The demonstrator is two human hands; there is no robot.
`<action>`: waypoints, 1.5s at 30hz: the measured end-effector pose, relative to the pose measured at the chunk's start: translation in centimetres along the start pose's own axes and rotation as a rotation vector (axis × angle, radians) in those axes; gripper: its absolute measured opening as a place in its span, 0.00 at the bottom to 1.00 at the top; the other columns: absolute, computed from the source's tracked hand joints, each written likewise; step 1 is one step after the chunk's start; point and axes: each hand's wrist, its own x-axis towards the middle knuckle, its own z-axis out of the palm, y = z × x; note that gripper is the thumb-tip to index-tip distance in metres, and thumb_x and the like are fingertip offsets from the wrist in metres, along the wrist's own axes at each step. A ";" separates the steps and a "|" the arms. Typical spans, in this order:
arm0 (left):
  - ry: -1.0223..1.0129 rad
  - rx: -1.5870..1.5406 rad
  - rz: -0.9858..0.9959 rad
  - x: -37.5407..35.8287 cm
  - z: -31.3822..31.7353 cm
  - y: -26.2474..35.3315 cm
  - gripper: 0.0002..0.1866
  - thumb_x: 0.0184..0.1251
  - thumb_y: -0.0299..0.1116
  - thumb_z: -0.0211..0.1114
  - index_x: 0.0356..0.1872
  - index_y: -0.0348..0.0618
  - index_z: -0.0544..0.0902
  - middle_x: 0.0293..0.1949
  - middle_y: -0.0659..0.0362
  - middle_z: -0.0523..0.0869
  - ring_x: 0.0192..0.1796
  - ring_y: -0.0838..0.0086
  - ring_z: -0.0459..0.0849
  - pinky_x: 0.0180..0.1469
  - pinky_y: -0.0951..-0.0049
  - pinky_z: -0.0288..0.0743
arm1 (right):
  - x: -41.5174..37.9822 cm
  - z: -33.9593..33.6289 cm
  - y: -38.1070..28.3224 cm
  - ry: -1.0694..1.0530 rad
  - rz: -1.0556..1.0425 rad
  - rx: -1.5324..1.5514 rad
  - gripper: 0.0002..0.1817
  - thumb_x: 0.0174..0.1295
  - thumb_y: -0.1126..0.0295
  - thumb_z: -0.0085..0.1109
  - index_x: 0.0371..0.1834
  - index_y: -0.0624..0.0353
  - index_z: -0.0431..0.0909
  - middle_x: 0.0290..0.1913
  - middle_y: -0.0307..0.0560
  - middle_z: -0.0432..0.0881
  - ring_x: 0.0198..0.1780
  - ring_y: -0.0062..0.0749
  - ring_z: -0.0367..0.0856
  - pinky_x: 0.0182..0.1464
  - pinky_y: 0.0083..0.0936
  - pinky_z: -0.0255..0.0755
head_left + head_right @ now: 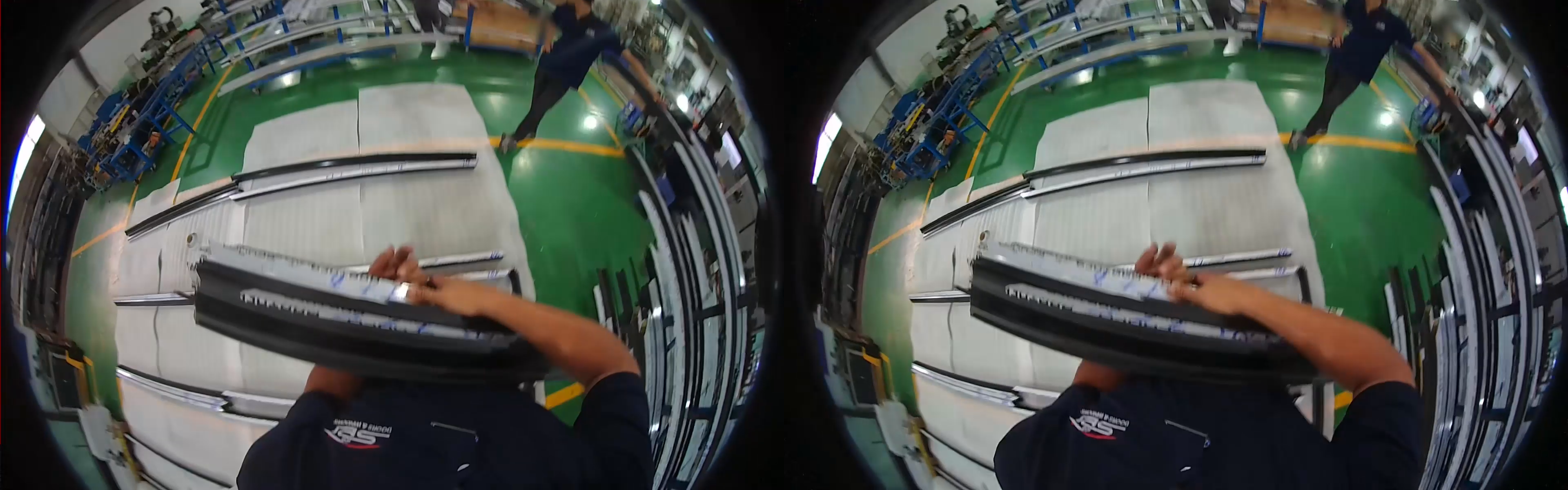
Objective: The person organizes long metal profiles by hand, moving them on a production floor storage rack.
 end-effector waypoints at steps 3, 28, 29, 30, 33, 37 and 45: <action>-0.053 0.069 0.015 4.6 1.6 3.2 0.27 0.86 0.50 0.38 0.66 0.41 0.76 0.34 0.62 0.81 0.32 0.78 0.72 0.46 0.72 0.69 | 0.6 -3.6 -2.1 0.030 -0.015 0.021 0.52 0.62 0.23 0.46 0.66 0.67 0.75 0.61 0.65 0.81 0.64 0.53 0.79 0.67 0.40 0.69; 0.077 0.341 0.538 7.8 -4.3 19.9 0.30 0.85 0.54 0.38 0.67 0.43 0.78 0.31 0.65 0.81 0.30 0.78 0.74 0.44 0.72 0.70 | 22.1 -19.9 -9.9 -0.442 -0.438 -0.243 0.55 0.59 0.21 0.45 0.64 0.68 0.78 0.63 0.66 0.80 0.65 0.57 0.78 0.69 0.41 0.66; 0.116 0.349 0.563 8.7 -3.7 20.3 0.30 0.85 0.53 0.38 0.67 0.42 0.78 0.31 0.65 0.81 0.30 0.79 0.74 0.43 0.72 0.69 | 22.6 -20.6 -10.1 -0.450 -0.421 -0.253 0.55 0.60 0.21 0.45 0.64 0.69 0.78 0.63 0.67 0.80 0.65 0.56 0.78 0.69 0.41 0.66; 0.154 0.356 0.587 9.8 -3.0 20.8 0.30 0.85 0.53 0.38 0.66 0.42 0.78 0.30 0.66 0.81 0.30 0.79 0.74 0.43 0.73 0.69 | 23.2 -21.6 -10.5 -0.458 -0.404 -0.264 0.55 0.60 0.22 0.45 0.64 0.70 0.77 0.64 0.67 0.80 0.65 0.56 0.78 0.69 0.41 0.66; 0.056 0.371 0.496 15.7 -5.1 24.4 0.29 0.86 0.52 0.38 0.66 0.41 0.78 0.30 0.65 0.80 0.30 0.79 0.74 0.41 0.74 0.69 | 24.8 -26.9 -9.8 -0.352 -0.376 -0.312 0.55 0.60 0.22 0.46 0.64 0.70 0.76 0.64 0.67 0.79 0.65 0.56 0.78 0.69 0.41 0.66; 0.008 0.338 0.387 20.7 -8.0 27.8 0.29 0.86 0.51 0.35 0.69 0.42 0.74 0.32 0.64 0.81 0.30 0.78 0.74 0.43 0.72 0.69 | 26.9 -31.0 -8.3 -0.311 -0.374 -0.266 0.56 0.60 0.21 0.44 0.67 0.68 0.75 0.66 0.67 0.77 0.69 0.55 0.75 0.70 0.41 0.65; -0.046 0.221 0.178 32.3 -13.4 30.8 0.29 0.87 0.48 0.34 0.69 0.40 0.75 0.32 0.61 0.83 0.30 0.77 0.74 0.47 0.69 0.71 | 29.7 -38.0 -2.2 -0.118 -0.154 -0.134 0.56 0.61 0.21 0.44 0.68 0.70 0.72 0.68 0.69 0.75 0.70 0.55 0.74 0.72 0.39 0.64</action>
